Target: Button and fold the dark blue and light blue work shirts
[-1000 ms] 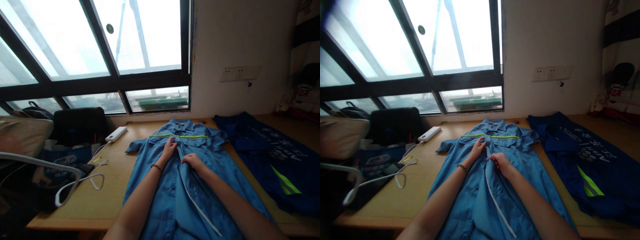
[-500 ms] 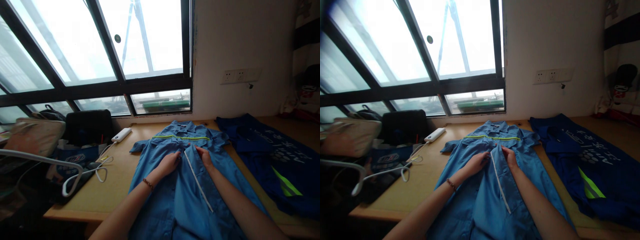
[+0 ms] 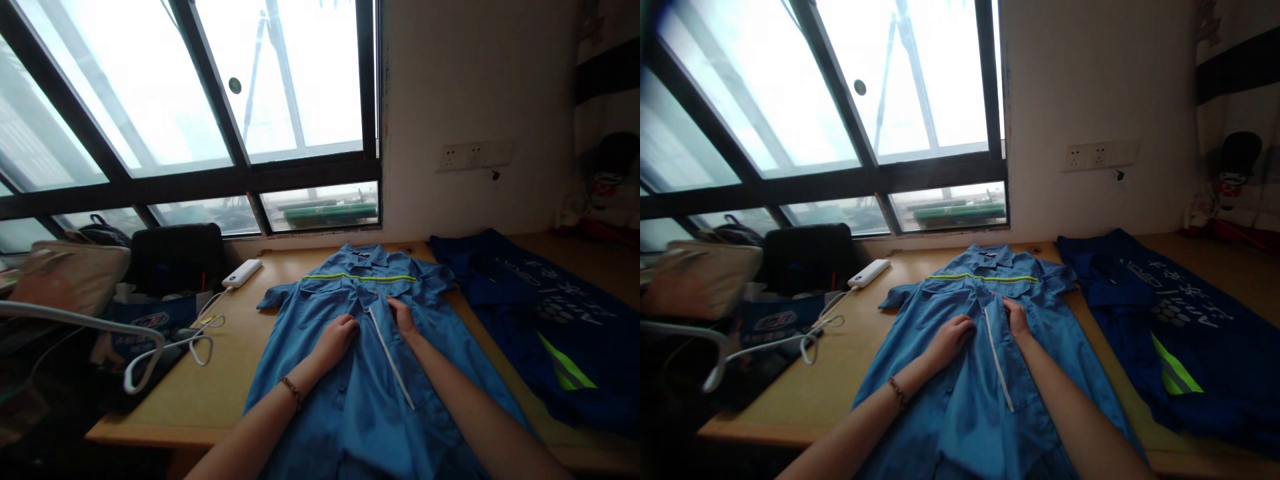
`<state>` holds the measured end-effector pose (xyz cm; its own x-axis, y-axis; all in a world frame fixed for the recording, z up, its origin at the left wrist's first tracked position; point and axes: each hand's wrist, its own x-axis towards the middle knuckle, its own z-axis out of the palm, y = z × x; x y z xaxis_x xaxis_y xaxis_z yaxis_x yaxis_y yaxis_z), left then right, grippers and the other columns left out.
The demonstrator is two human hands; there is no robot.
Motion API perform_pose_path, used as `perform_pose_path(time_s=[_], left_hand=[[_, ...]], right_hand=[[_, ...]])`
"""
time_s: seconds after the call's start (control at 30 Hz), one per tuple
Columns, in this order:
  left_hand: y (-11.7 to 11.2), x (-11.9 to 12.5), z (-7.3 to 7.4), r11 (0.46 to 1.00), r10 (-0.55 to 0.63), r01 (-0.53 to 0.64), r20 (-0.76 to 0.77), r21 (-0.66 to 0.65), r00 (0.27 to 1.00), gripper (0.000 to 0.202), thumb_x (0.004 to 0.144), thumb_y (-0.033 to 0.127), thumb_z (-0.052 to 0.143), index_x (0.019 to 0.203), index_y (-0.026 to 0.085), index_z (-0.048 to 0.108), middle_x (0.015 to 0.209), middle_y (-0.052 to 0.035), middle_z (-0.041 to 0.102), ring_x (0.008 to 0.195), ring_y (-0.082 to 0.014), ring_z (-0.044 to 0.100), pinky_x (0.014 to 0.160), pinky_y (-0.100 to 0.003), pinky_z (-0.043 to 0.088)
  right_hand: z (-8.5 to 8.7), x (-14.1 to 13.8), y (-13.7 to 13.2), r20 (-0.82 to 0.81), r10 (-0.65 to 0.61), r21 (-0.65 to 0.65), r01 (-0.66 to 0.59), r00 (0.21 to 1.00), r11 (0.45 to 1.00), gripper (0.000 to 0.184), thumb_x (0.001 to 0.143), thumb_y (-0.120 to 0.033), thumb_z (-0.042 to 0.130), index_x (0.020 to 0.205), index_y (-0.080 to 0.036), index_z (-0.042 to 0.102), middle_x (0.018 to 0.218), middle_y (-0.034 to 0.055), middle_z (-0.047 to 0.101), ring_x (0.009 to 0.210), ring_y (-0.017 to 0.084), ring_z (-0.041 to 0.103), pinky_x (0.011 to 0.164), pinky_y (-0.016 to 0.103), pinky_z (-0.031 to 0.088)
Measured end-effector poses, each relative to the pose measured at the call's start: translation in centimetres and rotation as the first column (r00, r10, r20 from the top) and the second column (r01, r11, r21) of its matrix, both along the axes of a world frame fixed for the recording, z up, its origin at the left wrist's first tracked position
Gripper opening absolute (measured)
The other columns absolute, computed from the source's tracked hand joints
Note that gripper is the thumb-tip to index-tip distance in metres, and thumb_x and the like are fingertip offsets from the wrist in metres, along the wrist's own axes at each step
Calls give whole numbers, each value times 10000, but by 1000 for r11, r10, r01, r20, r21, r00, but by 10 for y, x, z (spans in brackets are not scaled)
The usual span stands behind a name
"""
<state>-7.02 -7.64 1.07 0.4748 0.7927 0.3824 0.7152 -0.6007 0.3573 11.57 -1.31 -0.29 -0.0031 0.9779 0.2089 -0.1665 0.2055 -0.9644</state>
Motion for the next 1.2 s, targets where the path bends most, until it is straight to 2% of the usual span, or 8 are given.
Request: perform_pose_path(time_s=[0.1, 0.23, 0.43, 0.7, 0.87, 1.0, 1.07, 1.2], left_hand=[[20, -2, -2, 999, -47, 48, 64, -9, 997, 212, 829, 173, 390, 941, 180, 571, 948, -54, 567, 859, -159, 523, 779, -285, 430], [51, -5, -5, 996, -92, 94, 95, -10, 991, 210, 811, 170, 428, 953, 189, 582, 967, -51, 570, 874, -158, 526, 804, -286, 423], [89, -11, -7, 999, -14, 12, 78, 36, 997, 172, 781, 209, 498, 915, 166, 598, 958, -64, 572, 865, -167, 523, 803, -300, 411], [83, -15, -1, 981, 98, -92, -26, 168, 995, 100, 736, 229, 567, 811, 181, 611, 825, -48, 565, 837, -188, 486, 759, -319, 379], [80, -16, 0, 990, 69, -85, 140, 110, 988, 125, 764, 132, 469, 785, 157, 590, 793, -43, 562, 751, -143, 509, 693, -259, 400], [81, -14, 6, 985, 172, -167, 422, -49, 890, 119, 738, 246, 532, 747, 148, 600, 709, -31, 582, 647, -128, 529, 611, -240, 412], [81, -10, 7, 966, 212, -92, 540, -240, 815, 166, 718, 295, 554, 734, 135, 596, 619, -20, 578, 562, -122, 535, 535, -229, 414], [80, -3, 2, 787, 332, 192, 664, -587, 670, 231, 686, 332, 590, 714, 104, 568, 497, -5, 548, 436, -103, 524, 438, -205, 408]], right_hand=[[-5, -3, 3, -16, 69, -27, -69, 998, 997, 300, 658, -388, 552, 843, -194, 687, 876, 38, 673, 858, 216, 599, 859, 372, 425], [-9, -12, 19, 33, 97, 49, -99, 995, 994, 303, 668, -346, 559, 893, -178, 673, 893, 44, 669, 845, 203, 603, 844, 366, 439], [-10, -19, 57, 121, 81, 137, -98, 989, 986, 282, 696, -320, 524, 886, -172, 671, 878, 42, 672, 873, 189, 595, 847, 352, 430], [-4, -29, 47, 241, 148, 163, -190, 959, 968, 256, 711, -286, 502, 868, -180, 674, 849, 42, 669, 811, 178, 600, 784, 333, 455], [13, -36, 34, 446, 131, 213, -247, 885, 945, 219, 688, -202, 503, 802, -178, 688, 786, 41, 653, 756, 167, 579, 743, 310, 450], [21, -39, 19, 489, 149, 222, -287, 860, 932, 237, 723, -190, 476, 822, -184, 691, 778, 41, 636, 752, 160, 566, 729, 290, 440], [20, -40, 12, 435, 133, 226, -251, 891, 941, 246, 737, -203, 470, 854, -183, 685, 807, 42, 632, 773, 162, 564, 739, 285, 436], [10, -41, 2, 300, 115, 185, -175, 947, 967, 278, 754, -230, 451, 926, -182, 664, 861, 39, 636, 768, 158, 565, 714, 276, 443]])
